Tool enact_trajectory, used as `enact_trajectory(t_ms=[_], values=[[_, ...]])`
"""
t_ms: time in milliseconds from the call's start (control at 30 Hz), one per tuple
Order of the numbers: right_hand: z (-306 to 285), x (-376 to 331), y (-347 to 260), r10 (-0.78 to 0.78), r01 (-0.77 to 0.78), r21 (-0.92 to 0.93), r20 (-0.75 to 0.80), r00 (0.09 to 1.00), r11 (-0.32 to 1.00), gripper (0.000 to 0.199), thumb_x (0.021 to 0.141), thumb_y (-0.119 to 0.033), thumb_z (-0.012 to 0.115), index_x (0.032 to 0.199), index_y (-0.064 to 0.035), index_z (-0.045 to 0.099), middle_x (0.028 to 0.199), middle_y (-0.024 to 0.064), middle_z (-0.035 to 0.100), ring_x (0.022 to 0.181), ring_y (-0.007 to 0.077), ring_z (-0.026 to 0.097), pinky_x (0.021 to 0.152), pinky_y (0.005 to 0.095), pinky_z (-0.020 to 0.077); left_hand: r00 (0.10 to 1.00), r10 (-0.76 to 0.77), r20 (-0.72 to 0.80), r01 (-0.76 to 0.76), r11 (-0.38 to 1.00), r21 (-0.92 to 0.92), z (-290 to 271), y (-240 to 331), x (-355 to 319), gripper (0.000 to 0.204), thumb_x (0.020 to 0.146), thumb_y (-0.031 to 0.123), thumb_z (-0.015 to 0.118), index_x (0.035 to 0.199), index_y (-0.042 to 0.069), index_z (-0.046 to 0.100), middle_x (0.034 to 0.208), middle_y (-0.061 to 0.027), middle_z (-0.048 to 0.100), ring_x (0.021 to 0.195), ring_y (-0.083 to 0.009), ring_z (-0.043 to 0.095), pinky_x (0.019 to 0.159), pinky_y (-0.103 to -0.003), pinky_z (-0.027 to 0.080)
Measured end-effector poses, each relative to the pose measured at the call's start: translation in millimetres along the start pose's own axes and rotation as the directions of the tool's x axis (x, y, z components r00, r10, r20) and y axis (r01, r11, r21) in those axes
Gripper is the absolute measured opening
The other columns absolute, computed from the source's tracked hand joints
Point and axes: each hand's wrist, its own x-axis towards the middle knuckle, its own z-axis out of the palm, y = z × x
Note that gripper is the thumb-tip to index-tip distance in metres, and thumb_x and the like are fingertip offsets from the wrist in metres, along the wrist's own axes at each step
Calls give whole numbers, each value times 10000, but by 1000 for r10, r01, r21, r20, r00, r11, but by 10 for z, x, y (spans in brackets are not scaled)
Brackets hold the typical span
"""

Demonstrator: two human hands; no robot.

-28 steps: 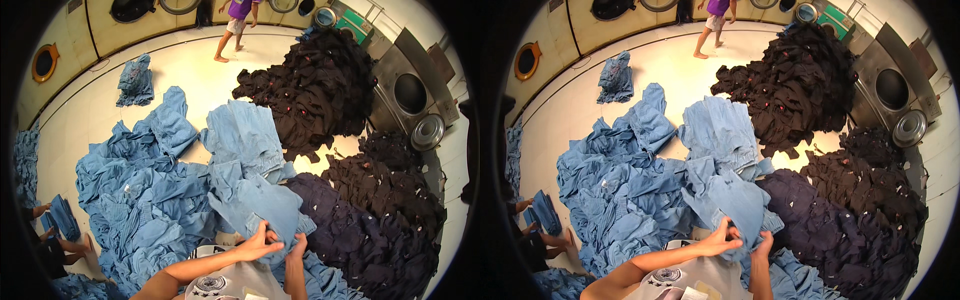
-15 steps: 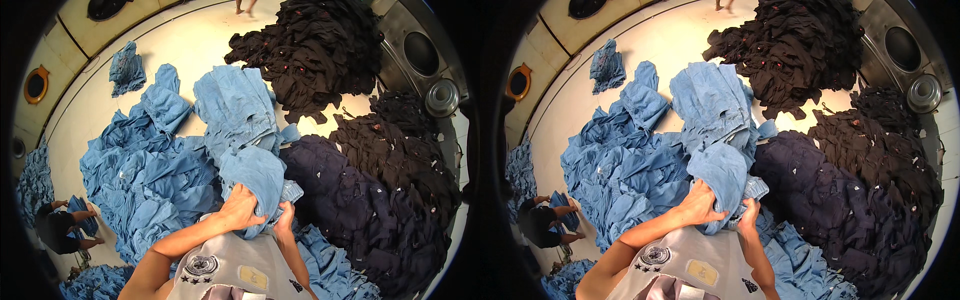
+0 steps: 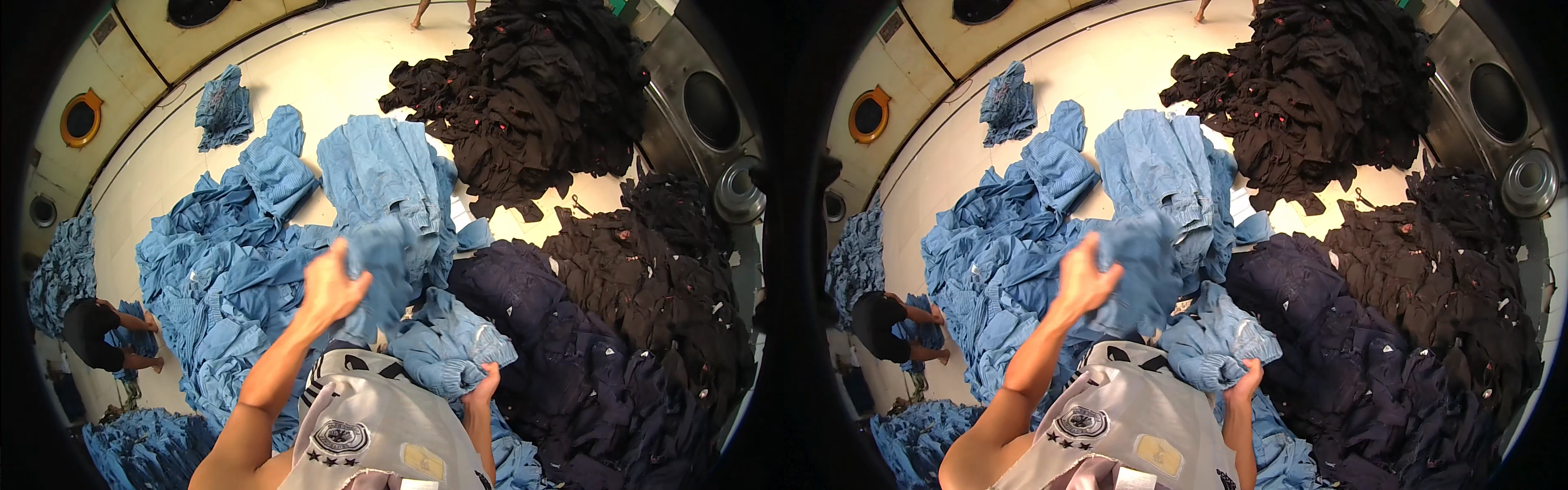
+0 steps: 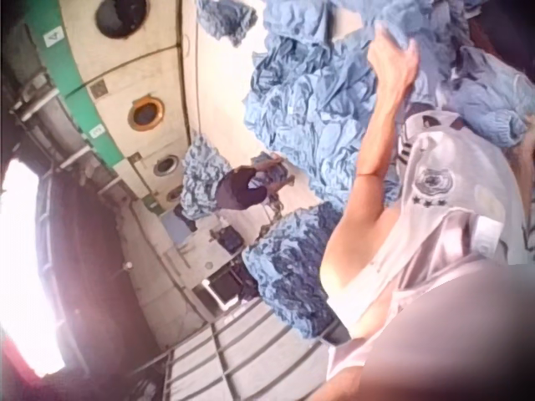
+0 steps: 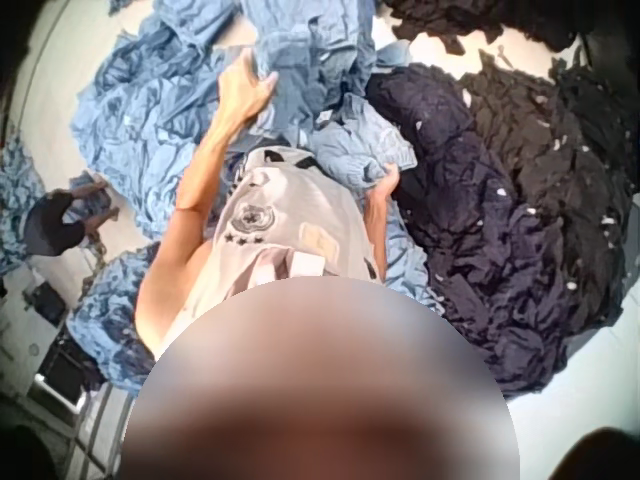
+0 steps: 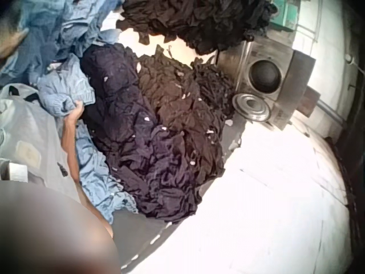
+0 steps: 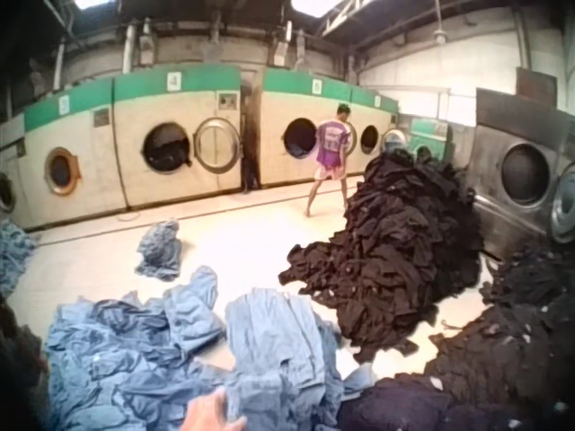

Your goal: The person sorts large piles of blue and dark-colored garments on the floor of a commercial laundry room. They repeatedly pick up items, shake them, and place them into separate color piles while other workers fold nearby.

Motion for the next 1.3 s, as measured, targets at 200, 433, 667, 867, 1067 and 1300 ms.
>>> enact_trajectory(t_ms=[200,433,667,867,1067,1300], values=[[-354,246,-289,-16,19,52,-60,998,998,175,715,-254,523,807,-106,535,898,42,581,865,245,603,826,393,494,730,644,226,-675,731,97,-276,170,32,854,709,663,726,1164,-39,555,1101,-273,592,1049,-413,582,905,-451,458],[-417,220,-548,-159,163,13,-158,975,987,131,740,-241,509,755,-110,505,851,23,541,826,206,564,794,357,465,946,317,-71,-236,820,522,-607,-1310,685,397,851,367,704,765,-14,630,870,-187,653,794,-333,621,725,-431,506],[-347,313,-583,-171,161,-68,-178,969,985,154,778,-267,498,752,-117,471,844,21,500,798,190,540,766,343,452,780,-520,-348,-220,294,-930,-1942,-2080,998,172,880,160,667,992,33,638,922,-72,684,826,-192,665,792,-343,553],[419,41,-757,-234,225,-67,-190,954,972,174,770,-275,515,794,-105,487,891,36,511,856,202,531,825,347,443,912,-263,-315,-272,186,-944,-2511,-1588,1085,437,825,256,646,1139,-45,602,1044,-162,683,899,-282,679,873,-427,553],[1675,-229,-641,-165,167,-32,49,985,985,160,722,-230,542,798,-89,527,912,37,563,870,231,586,835,358,478,620,679,-392,-354,-204,-913,-2159,-492,1292,431,739,87,679,1151,-3,588,1120,-215,623,1064,-448,617,873,-577,526],[2751,-537,-88,-86,74,53,287,954,996,554,746,-227,524,1242,20,537,1188,167,621,1042,308,622,912,412,511,-114,917,382,-452,294,-842,-625,74,616,272,708,131,729,879,-45,613,1011,-171,529,1164,-385,472,1057,-595,363]])
